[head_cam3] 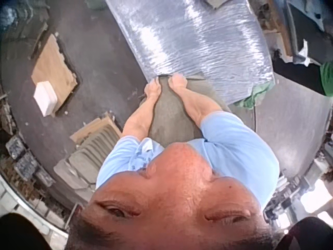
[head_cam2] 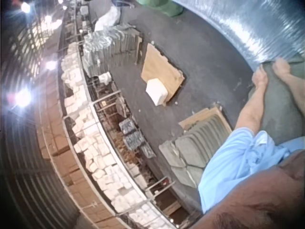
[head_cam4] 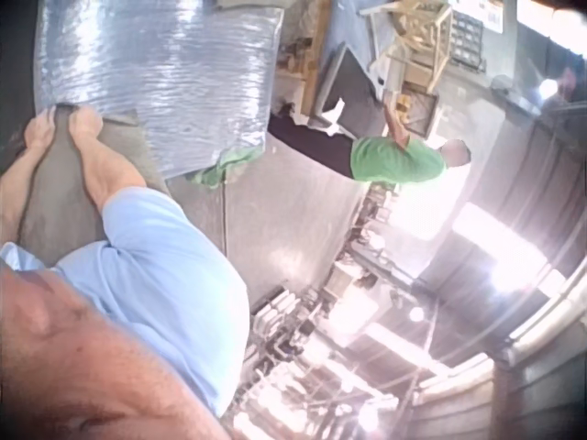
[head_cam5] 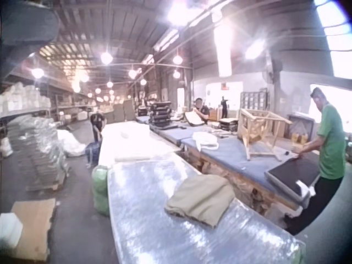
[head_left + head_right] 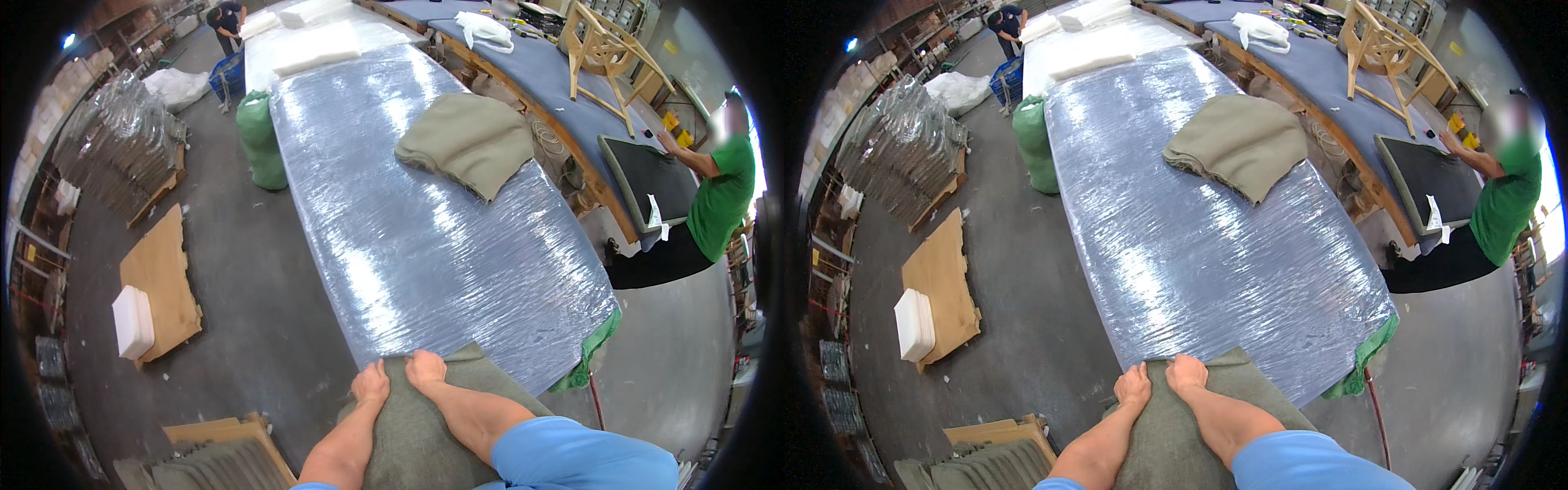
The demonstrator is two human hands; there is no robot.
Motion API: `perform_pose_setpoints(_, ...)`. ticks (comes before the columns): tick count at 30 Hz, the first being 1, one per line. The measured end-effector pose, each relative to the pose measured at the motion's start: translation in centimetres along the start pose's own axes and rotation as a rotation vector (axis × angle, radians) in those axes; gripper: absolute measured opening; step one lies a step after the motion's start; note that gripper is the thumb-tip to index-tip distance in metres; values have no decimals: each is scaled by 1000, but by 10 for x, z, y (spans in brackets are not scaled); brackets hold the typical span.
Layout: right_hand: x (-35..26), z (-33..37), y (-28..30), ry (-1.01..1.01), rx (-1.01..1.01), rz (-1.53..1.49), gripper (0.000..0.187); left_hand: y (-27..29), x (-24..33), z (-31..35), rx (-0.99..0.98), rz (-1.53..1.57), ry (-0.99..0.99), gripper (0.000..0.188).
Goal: The person folds a green cushion cover on a plastic-wrapped table in a workshop. They repeatedly smooth and adjust the cover, then place it on the table. Other workers are visible in the background assembling furniture.
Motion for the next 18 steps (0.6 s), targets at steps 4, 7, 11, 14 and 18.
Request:
perform_pose_setpoints(4, 1, 4, -2, 99, 65, 100, 36, -3, -7, -1, 26, -19, -89, 54)
perform_pose_setpoints(7, 1, 12, -3, 180, 166, 43, 39, -2, -30, -4, 59, 30, -242, 52)
perform_pose_setpoints(11, 10, 11, 0, 154, 164, 40, 40, 17, -56, 2, -20, 14, -260, 57)
perform_pose_setpoints(14, 7, 17, -1, 141, 135, 40, 40, 14, -61, 8, 7, 79, -232, 59)
perform_pose_setpoints(18, 2, 20, -2, 105, 105, 78, 38, 13, -63, 5, 64, 95, -220, 60)
Point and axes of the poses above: each hand's wrist, its own z-axis away from the middle knuckle, its own y-axis out of the back of the hand, x = y × z, the point moved 2 cm from there along -z, towards the middle knuckle, and after that the axes turned 1 degree about x, right-handed, at the moved point
